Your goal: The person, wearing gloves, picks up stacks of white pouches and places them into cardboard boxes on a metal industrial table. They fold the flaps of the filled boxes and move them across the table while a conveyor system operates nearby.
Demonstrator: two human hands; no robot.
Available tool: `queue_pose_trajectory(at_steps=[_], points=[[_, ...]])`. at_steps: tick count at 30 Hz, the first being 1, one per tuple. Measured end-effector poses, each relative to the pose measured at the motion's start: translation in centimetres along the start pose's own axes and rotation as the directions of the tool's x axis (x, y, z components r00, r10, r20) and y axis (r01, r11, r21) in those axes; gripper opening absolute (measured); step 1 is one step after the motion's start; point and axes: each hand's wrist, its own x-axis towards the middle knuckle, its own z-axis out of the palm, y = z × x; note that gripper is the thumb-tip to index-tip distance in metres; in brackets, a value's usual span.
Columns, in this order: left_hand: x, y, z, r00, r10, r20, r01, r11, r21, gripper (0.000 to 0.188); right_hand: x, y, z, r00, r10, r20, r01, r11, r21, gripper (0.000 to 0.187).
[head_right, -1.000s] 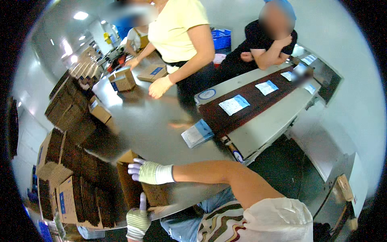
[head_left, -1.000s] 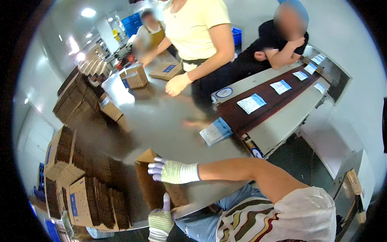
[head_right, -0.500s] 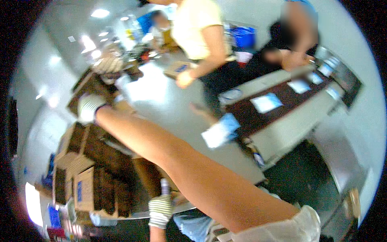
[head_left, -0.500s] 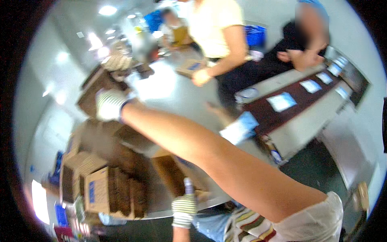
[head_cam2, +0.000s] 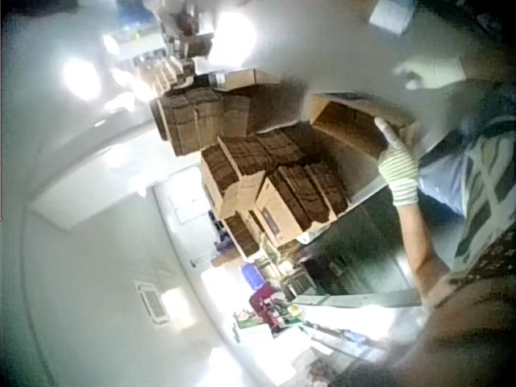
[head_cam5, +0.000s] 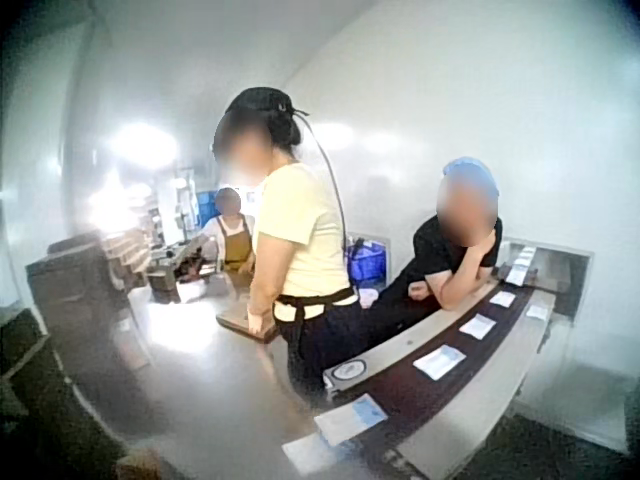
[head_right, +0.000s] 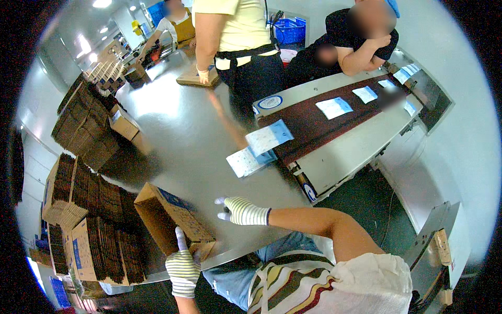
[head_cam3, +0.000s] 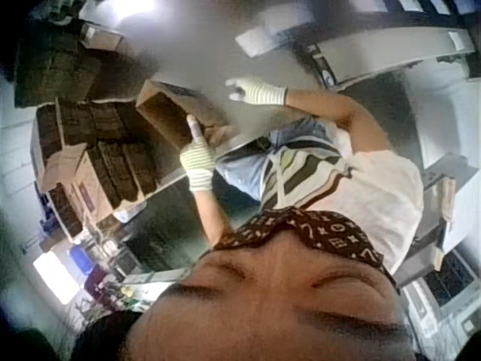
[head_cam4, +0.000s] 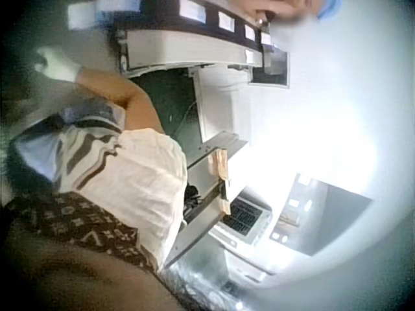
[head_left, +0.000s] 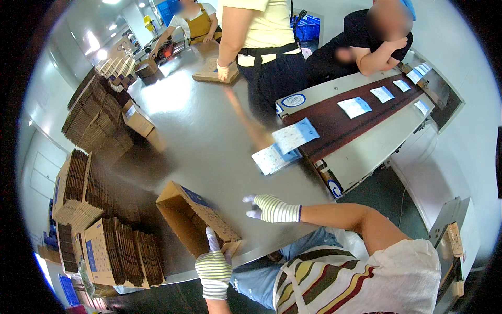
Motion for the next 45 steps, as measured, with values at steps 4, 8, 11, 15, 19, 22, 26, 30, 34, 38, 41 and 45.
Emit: queue_pose_trajectory(at_steps=[4,8,11,15,19,22,26,30,34,38,41,45], points=[[-0.4,-0.3,0.4,1.000,-0.019,-0.013,0.018,0.998,-0.055,0.091,-1.2,1.6,1.3,0.998,-0.057,0.019,0.058,0.998,-0.031,0.039],[-0.1,0.0,0.3,1.000,0.011,-0.026,-0.013,0.998,-0.067,0.091,-1.4,3.2,0.8,0.989,-0.113,0.094,0.112,0.994,0.011,0.039],[-0.1,0.1,0.4,0.999,-0.033,0.001,0.033,0.996,-0.085,0.092,-0.7,1.8,-2.6,0.972,-0.158,0.171,0.181,0.975,-0.130,0.039],[-0.1,0.1,-0.4,1.000,-0.007,0.014,0.008,0.998,-0.061,0.091,2.7,0.1,-10.8,0.965,-0.206,0.160,0.255,0.869,-0.424,0.037],[-0.1,0.3,-0.8,1.000,0.021,0.001,-0.021,0.999,-0.030,0.089,8.6,1.3,-20.0,0.965,-0.235,0.119,0.248,0.657,-0.712,0.038],[0.2,0.3,-0.7,1.000,0.010,0.012,-0.010,1.000,-0.015,0.090,12.1,1.9,-22.9,0.933,0.200,0.300,0.139,0.569,-0.811,0.035],[-0.3,-0.2,-0.3,0.991,-0.089,0.104,0.093,0.995,-0.028,0.093,13.8,-0.1,-21.2,0.772,0.178,0.611,0.432,0.558,-0.709,0.043],[0.3,1.4,-2.8,0.999,-0.001,-0.033,-0.001,0.998,-0.065,0.060,12.1,2.7,-18.0,0.757,0.376,0.534,0.260,0.578,-0.774,0.051],[-0.5,0.1,-0.1,0.998,-0.058,0.022,0.057,0.998,0.007,0.094,6.5,2.0,-13.2,0.836,0.167,0.523,0.331,0.606,-0.723,0.061],[-0.6,0.5,-0.8,0.994,0.044,-0.101,-0.057,0.990,-0.131,0.069,3.3,1.2,-10.1,0.901,0.087,0.425,0.197,0.791,-0.580,0.073],[-0.8,-0.4,0.8,0.996,-0.062,0.065,0.055,0.993,0.102,0.089,3.2,-3.9,-9.1,0.854,-0.471,0.220,0.519,0.742,-0.424,0.047],[0.1,0.2,1.2,0.997,0.069,0.031,-0.070,0.997,0.028,0.078,2.5,-13.8,-7.2,0.457,-0.864,-0.209,0.859,0.490,-0.148,0.033]])
